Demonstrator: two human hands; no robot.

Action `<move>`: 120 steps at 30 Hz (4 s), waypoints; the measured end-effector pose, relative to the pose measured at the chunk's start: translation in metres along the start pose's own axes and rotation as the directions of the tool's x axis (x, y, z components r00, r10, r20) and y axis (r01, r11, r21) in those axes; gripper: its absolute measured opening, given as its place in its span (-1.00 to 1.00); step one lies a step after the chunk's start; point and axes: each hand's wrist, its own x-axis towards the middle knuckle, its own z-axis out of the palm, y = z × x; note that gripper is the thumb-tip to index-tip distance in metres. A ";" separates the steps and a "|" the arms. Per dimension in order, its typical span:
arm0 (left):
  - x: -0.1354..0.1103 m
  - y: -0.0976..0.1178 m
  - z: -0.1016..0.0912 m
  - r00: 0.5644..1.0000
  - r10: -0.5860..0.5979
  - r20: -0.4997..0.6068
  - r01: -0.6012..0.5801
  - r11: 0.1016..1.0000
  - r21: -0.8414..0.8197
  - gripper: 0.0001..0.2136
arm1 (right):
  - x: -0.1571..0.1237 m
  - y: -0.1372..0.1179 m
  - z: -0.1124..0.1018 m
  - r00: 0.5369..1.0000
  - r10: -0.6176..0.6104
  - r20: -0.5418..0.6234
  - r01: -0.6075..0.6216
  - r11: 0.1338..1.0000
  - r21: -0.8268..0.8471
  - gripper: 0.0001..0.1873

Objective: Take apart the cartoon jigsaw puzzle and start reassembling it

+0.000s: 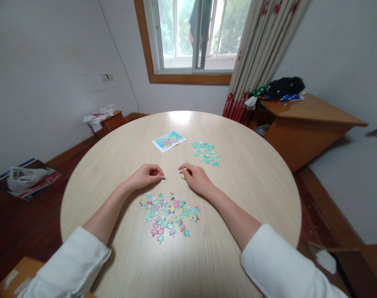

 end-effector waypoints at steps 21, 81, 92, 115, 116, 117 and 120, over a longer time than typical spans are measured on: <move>0.000 -0.001 0.000 1.000 0.016 -0.003 -0.016 1.000 0.021 -0.90 | 0.001 0.000 -0.001 0.999 0.030 0.030 -0.032 0.997 0.066 -0.76; 0.000 -0.001 0.000 1.000 0.023 -0.012 -0.023 0.998 0.062 -0.90 | -0.001 -0.007 -0.013 0.981 0.041 0.190 -0.023 0.995 -0.094 -0.87; 0.002 -0.007 0.001 0.999 0.046 -0.019 -0.044 0.995 0.087 -0.88 | -0.017 -0.039 -0.007 0.924 -0.145 0.353 0.138 0.989 0.046 -0.91; 0.003 -0.010 0.001 0.998 0.063 -0.030 -0.059 0.992 0.114 -0.87 | -0.020 -0.047 -0.013 0.775 -0.225 0.590 0.307 0.951 -0.040 -0.85; 0.003 -0.010 0.001 0.998 0.062 -0.030 -0.058 0.991 0.119 -0.87 | -0.020 -0.047 -0.013 0.777 -0.222 0.590 0.305 0.951 -0.044 -0.86; 0.004 -0.010 0.001 0.998 0.061 -0.029 -0.057 0.991 0.122 -0.87 | -0.020 -0.048 -0.013 0.778 -0.220 0.589 0.304 0.951 -0.046 -0.87; 0.004 -0.010 0.001 0.998 0.061 -0.032 -0.056 0.991 0.118 -0.87 | -0.020 -0.048 -0.013 0.780 -0.220 0.586 0.305 0.951 -0.049 -0.87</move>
